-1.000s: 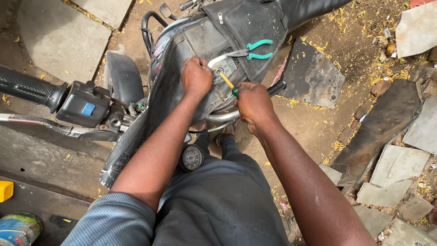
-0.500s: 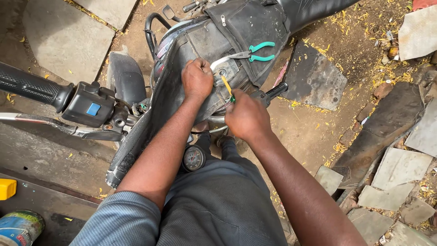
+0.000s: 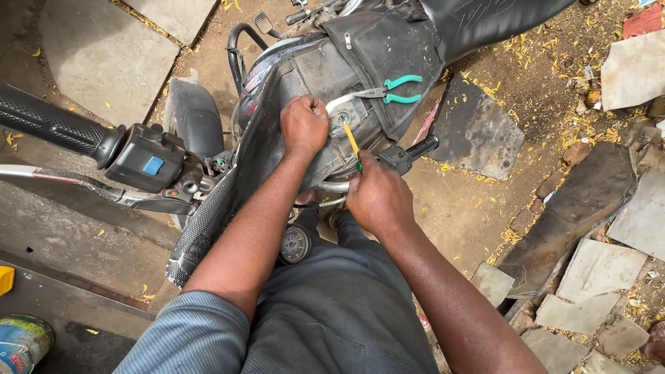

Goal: Using a screwdriver and pliers to adjust or repair components on a motorcycle.

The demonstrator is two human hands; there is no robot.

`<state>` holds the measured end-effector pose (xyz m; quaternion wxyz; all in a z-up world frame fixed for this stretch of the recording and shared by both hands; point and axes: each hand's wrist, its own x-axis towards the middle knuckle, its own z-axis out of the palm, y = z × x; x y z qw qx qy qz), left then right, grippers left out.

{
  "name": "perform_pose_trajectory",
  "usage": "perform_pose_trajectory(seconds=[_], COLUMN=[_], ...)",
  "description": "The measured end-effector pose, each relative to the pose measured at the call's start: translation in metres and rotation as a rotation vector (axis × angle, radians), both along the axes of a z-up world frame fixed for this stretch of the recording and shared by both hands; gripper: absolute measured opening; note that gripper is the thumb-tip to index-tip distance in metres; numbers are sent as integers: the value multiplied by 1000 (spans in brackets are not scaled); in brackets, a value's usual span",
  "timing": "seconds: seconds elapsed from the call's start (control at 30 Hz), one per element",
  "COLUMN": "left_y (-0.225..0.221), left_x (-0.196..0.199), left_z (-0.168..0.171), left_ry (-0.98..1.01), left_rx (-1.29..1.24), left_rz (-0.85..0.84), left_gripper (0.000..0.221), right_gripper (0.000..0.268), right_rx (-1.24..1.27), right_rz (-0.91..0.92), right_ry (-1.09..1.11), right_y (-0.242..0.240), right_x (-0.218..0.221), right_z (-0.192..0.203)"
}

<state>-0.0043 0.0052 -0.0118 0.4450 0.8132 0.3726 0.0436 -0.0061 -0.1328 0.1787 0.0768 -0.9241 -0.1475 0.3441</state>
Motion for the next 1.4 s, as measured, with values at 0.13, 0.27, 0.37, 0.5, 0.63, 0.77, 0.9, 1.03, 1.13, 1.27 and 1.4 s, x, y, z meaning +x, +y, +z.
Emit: perform_pose_trajectory(seconds=[0.13, 0.27, 0.37, 0.5, 0.63, 0.77, 0.9, 1.03, 1.13, 1.27, 1.4], left_y=[-1, 0, -1, -2, 0, -1, -2, -2, -2, -2, -2], left_x=[0, 1, 2, 3, 3, 4, 4, 4, 5, 4, 4], left_z=[5, 3, 4, 1, 6, 5, 4, 5, 5, 6, 3], left_ry=[-7, 12, 24, -3, 12, 28, 23, 23, 22, -6, -14], left_rx=[-1, -19, 11, 29, 15, 4, 29, 16, 23, 26, 46], left_rz=[15, 15, 19, 10, 30, 22, 18, 18, 23, 29, 24], left_gripper=[16, 15, 14, 13, 13, 13, 13, 13, 13, 13, 13], right_gripper=[48, 49, 49, 48, 48, 50, 52, 51, 51, 50, 50], right_rx=[-6, -18, 75, 36, 46, 44, 24, -9, 0, 0, 5], right_rz=[22, 35, 73, 42, 42, 56, 60, 53, 51, 35, 34], right_ry=[-13, -16, -102, -41, -66, -87, -68, -46, -51, -43, -40], right_y=[-2, -5, -13, -12, -11, -15, -13, -12, -12, -12, -10], right_x=[-2, -4, -7, -9, -11, -14, -15, -16, -17, -17, -17], right_z=[0, -2, -14, -11, -11, -15, -13, -11, -13, -11, -11])
